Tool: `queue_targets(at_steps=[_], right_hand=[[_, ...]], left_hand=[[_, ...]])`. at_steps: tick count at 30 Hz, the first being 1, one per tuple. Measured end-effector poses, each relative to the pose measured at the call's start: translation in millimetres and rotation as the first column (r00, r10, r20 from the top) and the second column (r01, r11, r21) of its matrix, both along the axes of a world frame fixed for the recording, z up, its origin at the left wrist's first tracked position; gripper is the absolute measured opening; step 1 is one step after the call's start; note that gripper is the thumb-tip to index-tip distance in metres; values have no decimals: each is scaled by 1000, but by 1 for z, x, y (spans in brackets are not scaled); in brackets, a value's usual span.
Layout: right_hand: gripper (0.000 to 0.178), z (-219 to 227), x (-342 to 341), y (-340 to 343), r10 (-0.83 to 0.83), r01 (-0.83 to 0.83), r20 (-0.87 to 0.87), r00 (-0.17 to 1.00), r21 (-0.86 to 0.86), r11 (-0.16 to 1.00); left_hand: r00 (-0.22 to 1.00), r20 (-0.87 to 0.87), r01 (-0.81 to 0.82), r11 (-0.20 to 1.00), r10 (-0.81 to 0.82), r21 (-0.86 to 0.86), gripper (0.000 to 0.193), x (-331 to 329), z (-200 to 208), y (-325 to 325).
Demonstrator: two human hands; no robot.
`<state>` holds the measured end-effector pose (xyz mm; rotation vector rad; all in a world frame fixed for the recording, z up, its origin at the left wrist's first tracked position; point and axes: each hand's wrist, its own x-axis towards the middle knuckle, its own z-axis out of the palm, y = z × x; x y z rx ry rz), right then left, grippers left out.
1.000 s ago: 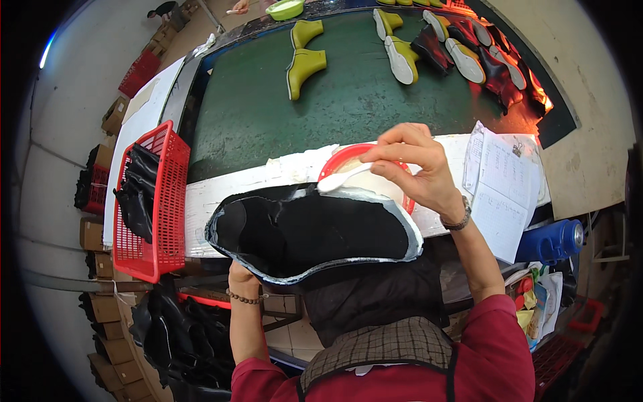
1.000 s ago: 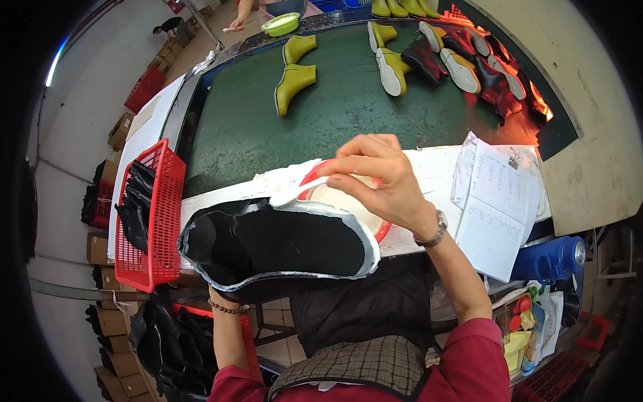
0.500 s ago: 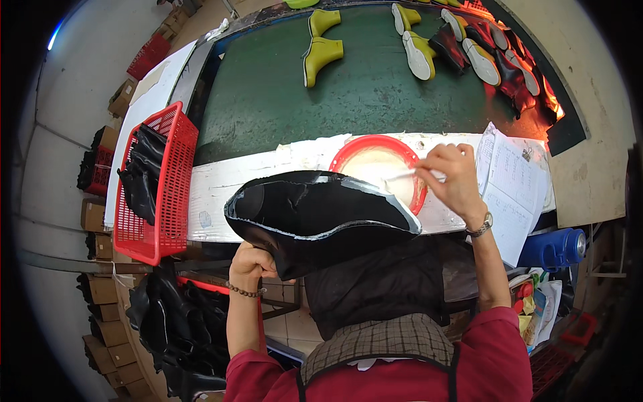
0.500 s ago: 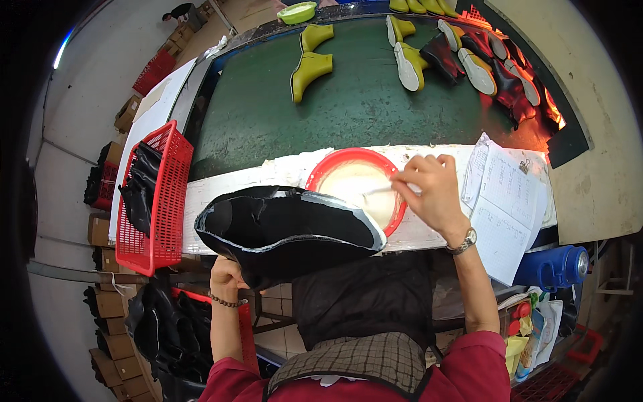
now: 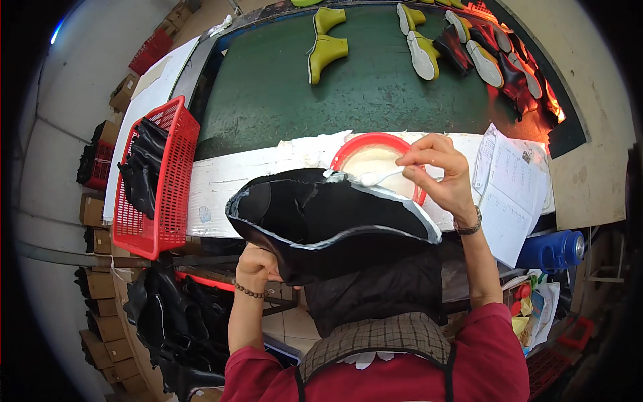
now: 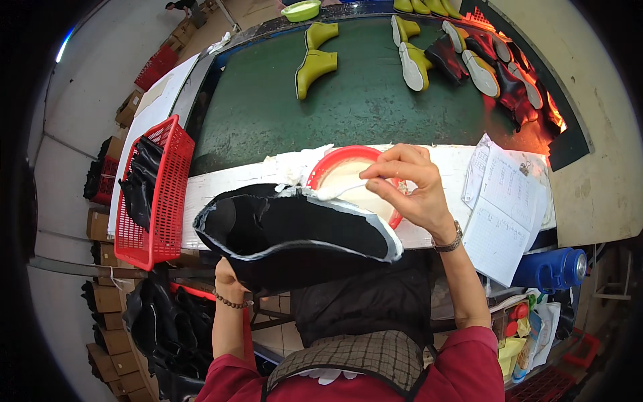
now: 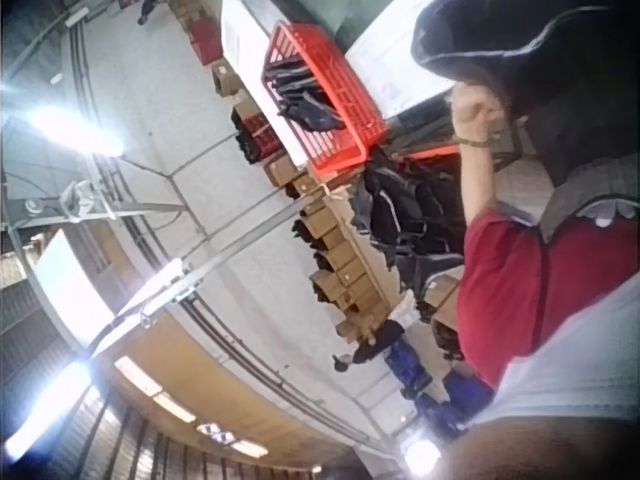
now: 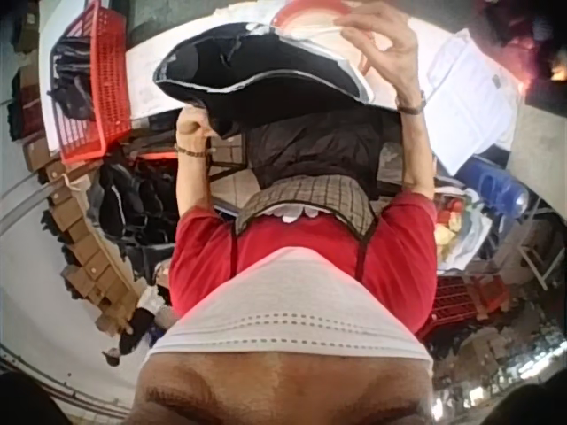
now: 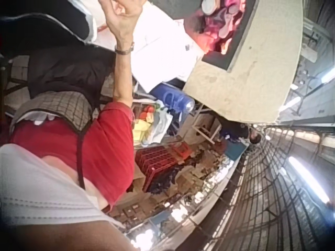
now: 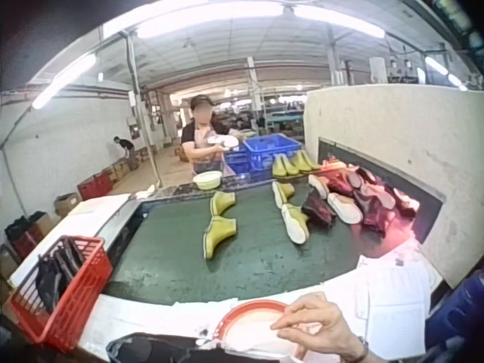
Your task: The person applies adhesive along the edges of shoe uppers using a brush dipped into a bowl of glue, then places the glued shoe uppers onto a conveyor belt.
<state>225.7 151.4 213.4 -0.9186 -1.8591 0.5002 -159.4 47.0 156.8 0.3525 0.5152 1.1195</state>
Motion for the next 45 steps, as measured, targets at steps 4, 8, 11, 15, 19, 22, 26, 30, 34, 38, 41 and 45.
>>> queue_targets(at_steps=[4,8,11,15,19,22,26,30,34,38,41,45], right_hand=[[13,18,-8,4,48,-48,-93,995,2,999],[13,35,-8,13,147,-148,87,985,2,989],[12,45,-5,16,158,-160,118,980,11,987],[11,49,-2,17,178,-181,169,969,-1,983],[13,53,-12,21,212,-227,217,953,48,973],[14,54,-23,28,276,-308,239,931,107,945],[14,59,-39,36,325,-376,290,900,140,916],[10,48,-36,47,282,-325,206,937,219,920],[20,-22,32,64,-74,-103,-411,909,-391,914],[23,-104,50,43,-477,32,-519,709,-653,757],[22,-141,40,26,-529,200,-511,677,-565,801],[21,-152,42,17,-569,279,-453,686,-558,781]], left_hand=[[983,-148,116,992,-108,46,71,7,22,0],[902,-330,283,959,-278,-33,45,17,47,6],[860,-408,302,950,-307,-78,42,15,54,4],[794,-500,338,935,-346,-110,36,28,72,8],[781,-446,418,897,-436,-145,38,33,70,12],[758,-327,542,824,-565,-166,61,40,69,15],[697,-378,539,793,-609,-284,44,67,77,15],[749,-343,517,823,-568,-235,63,48,76,19],[778,-549,295,949,-307,-112,48,38,88,39],[614,-789,212,959,18,187,48,57,103,111],[473,-857,268,893,205,362,54,91,102,181],[57,-638,460,547,768,700,44,162,38,288]])
